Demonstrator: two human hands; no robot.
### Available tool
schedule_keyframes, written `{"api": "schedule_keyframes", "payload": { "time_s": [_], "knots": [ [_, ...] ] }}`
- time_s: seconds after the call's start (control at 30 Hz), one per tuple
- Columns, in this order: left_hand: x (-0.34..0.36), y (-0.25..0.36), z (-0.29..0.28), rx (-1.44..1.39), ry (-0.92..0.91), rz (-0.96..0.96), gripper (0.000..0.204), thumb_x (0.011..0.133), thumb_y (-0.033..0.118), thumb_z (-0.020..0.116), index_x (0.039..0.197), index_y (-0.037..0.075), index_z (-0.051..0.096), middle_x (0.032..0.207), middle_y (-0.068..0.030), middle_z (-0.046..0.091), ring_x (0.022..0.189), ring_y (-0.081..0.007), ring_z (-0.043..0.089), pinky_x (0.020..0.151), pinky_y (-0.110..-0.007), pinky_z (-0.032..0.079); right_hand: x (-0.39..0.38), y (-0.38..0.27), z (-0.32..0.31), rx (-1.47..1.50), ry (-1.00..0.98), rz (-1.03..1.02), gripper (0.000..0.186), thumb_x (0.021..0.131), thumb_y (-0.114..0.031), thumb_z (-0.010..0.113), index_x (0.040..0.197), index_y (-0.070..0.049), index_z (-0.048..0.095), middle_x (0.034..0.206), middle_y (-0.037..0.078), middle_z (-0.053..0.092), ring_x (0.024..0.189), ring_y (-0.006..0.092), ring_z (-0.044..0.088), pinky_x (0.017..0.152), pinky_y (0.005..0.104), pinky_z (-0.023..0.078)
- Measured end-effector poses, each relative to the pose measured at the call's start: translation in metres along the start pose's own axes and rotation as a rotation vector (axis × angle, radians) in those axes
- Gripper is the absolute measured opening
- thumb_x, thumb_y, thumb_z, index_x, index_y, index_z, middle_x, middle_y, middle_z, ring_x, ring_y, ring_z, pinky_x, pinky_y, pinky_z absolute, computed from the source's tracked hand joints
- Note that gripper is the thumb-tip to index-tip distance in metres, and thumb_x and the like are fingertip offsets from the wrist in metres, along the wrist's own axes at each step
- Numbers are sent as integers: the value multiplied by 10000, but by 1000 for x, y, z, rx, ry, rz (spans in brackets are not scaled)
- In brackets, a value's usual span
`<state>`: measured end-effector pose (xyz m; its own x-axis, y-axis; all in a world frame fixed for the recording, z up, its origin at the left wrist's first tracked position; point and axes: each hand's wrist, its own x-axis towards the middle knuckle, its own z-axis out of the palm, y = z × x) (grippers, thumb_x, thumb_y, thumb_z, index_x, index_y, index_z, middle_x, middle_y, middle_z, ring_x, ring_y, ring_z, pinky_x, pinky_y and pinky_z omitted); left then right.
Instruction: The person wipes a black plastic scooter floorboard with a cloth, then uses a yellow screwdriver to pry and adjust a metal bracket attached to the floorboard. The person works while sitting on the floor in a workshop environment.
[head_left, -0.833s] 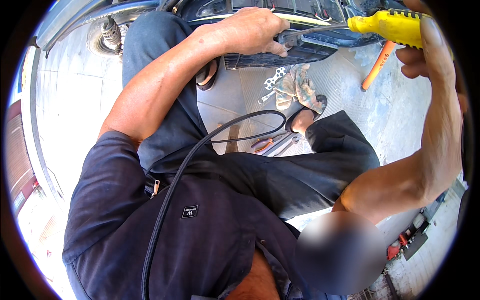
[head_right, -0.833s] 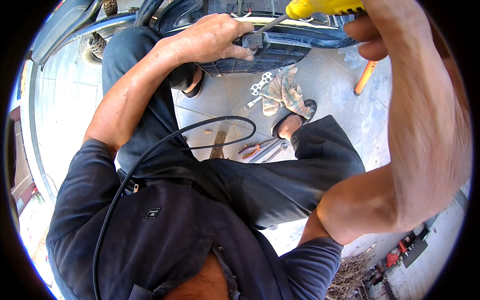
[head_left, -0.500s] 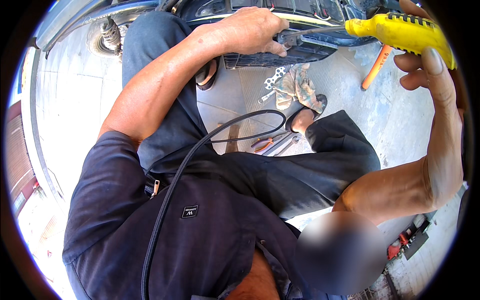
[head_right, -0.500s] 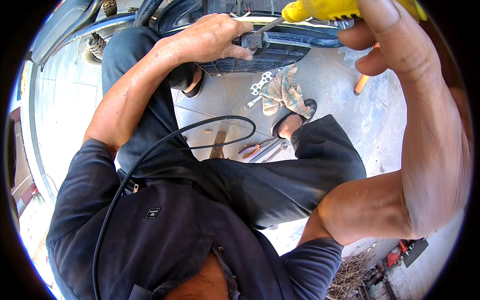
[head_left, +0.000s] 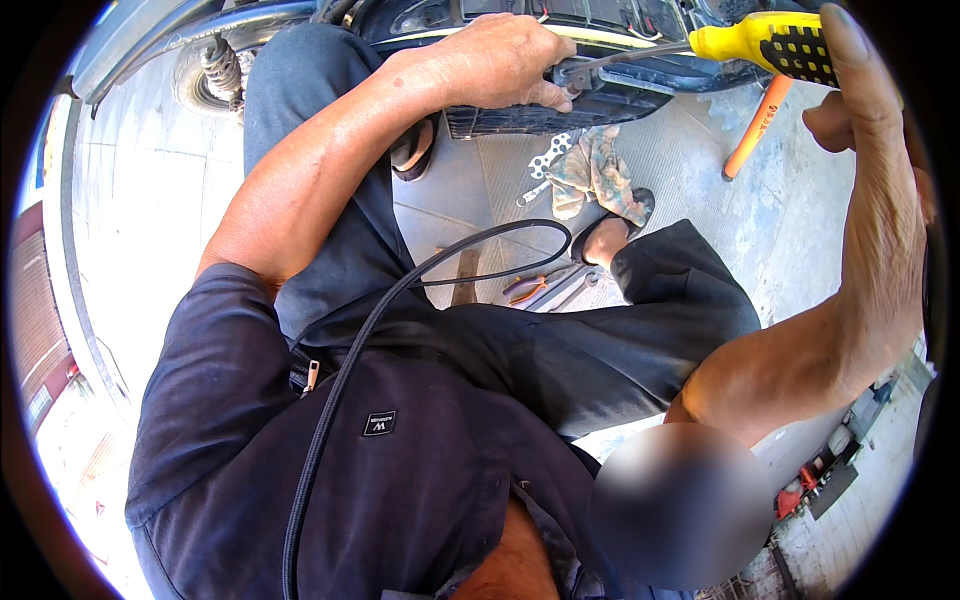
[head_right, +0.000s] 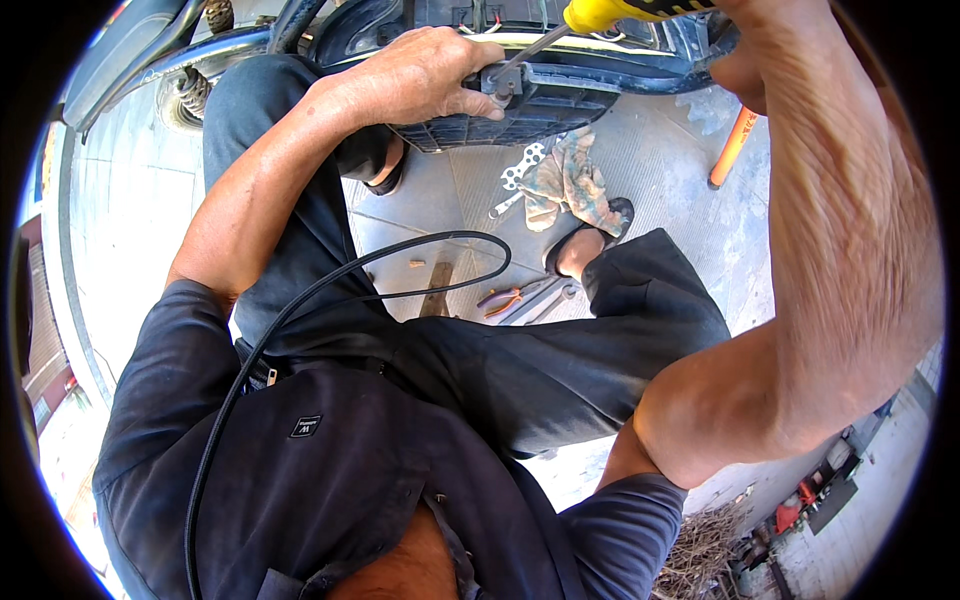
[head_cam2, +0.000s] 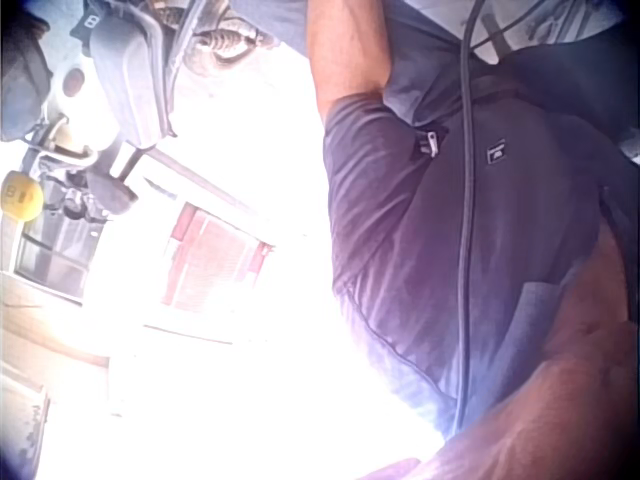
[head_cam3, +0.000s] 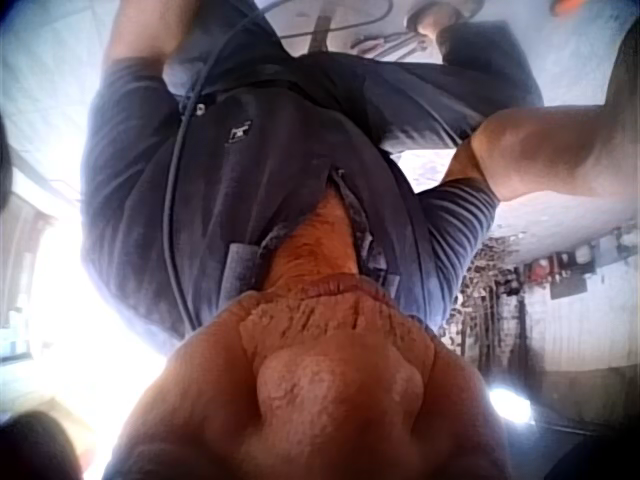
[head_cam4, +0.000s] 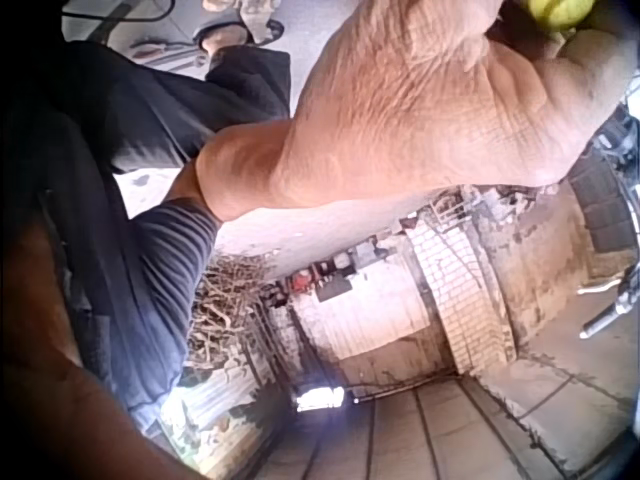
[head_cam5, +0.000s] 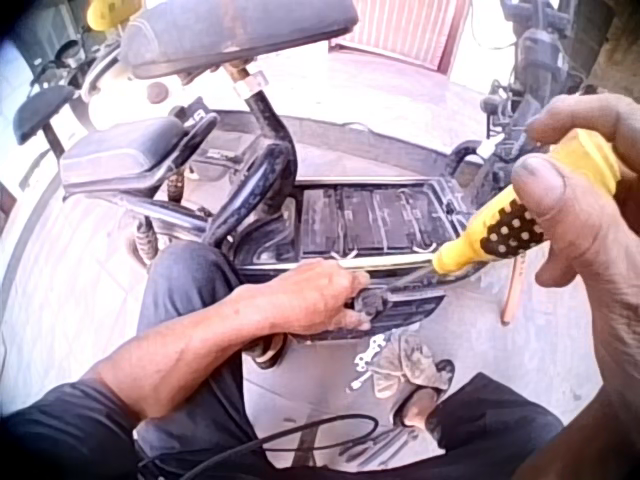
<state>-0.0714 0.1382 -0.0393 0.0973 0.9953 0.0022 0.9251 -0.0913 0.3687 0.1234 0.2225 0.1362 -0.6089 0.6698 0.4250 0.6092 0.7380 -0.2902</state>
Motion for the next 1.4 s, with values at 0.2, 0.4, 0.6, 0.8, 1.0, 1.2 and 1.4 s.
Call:
{"api": "schedule_keyframes", "payload": {
  "time_s": [0.2, 0.4, 0.6, 0.8, 1.0, 1.2, 1.4],
  "knots": [
    [1, 1, -2, -6, -27, -16, 423, 799, 343, 764, 1025, 1, 658, 663, -173, 631, 681, -294, 681, 688, -394, 532, -5, -9, -4, 4, -1, -3, 388, 957, -356, 618, 1223, -73, 627, 878, 105, 713, 745, 152, 686, 713, 295, 543],
    [0, 2, -4, -7, -34, -29, 432, 797, 350, 765, 1034, 4, 659, 673, -173, 635, 695, -294, 682, 706, -397, 532, -4, -7, -3, 7, 3, 0, 390, 957, -356, 619, 1224, -73, 625, 877, 105, 713, 741, 151, 685, 709, 293, 542],
    [0, -1, 2, -17, -17, -25, 433, 800, 350, 763, 1042, 8, 658, 691, -178, 641, 719, -298, 685, 720, -407, 532, 6, -6, -3, 12, 5, 1, 391, 956, -357, 619, 1225, -72, 624, 876, 104, 712, 738, 150, 684, 704, 291, 541],
    [1, 1, -3, -9, -37, -21, 443, 797, 354, 765, 1049, 8, 654, 693, -178, 643, 727, -306, 687, 726, -414, 533, 6, -12, 1, 15, 8, 1, 393, 956, -357, 620, 1226, -72, 622, 874, 104, 712, 735, 148, 683, 700, 289, 541],
    [1, 1, -2, 2, -25, -18, 448, 795, 354, 766, 1053, 6, 654, 699, -176, 647, 720, -307, 688, 722, -415, 536, -4, -22, 2, 21, 7, -3, 395, 956, -358, 621, 1227, -71, 620, 873, 103, 711, 731, 147, 682, 696, 287, 540],
    [1, 2, -2, 2, -40, -32, 468, 792, 346, 769, 1094, 7, 654, 705, -174, 652, 721, -301, 689, 727, -411, 540, -4, -18, -1, 23, 11, -1, 396, 955, -358, 621, 1228, -71, 618, 872, 103, 711, 728, 146, 681, 692, 284, 540],
    [1, 1, 0, -2, -29, -28, 477, 787, 343, 771, 1104, 7, 654, 718, -181, 658, 731, -301, 693, 734, -409, 542, -3, -26, 3, 26, 16, 2, 398, 955, -358, 622, 1229, -70, 617, 871, 102, 710, 724, 145, 680, 688, 282, 539]
  ]
}}
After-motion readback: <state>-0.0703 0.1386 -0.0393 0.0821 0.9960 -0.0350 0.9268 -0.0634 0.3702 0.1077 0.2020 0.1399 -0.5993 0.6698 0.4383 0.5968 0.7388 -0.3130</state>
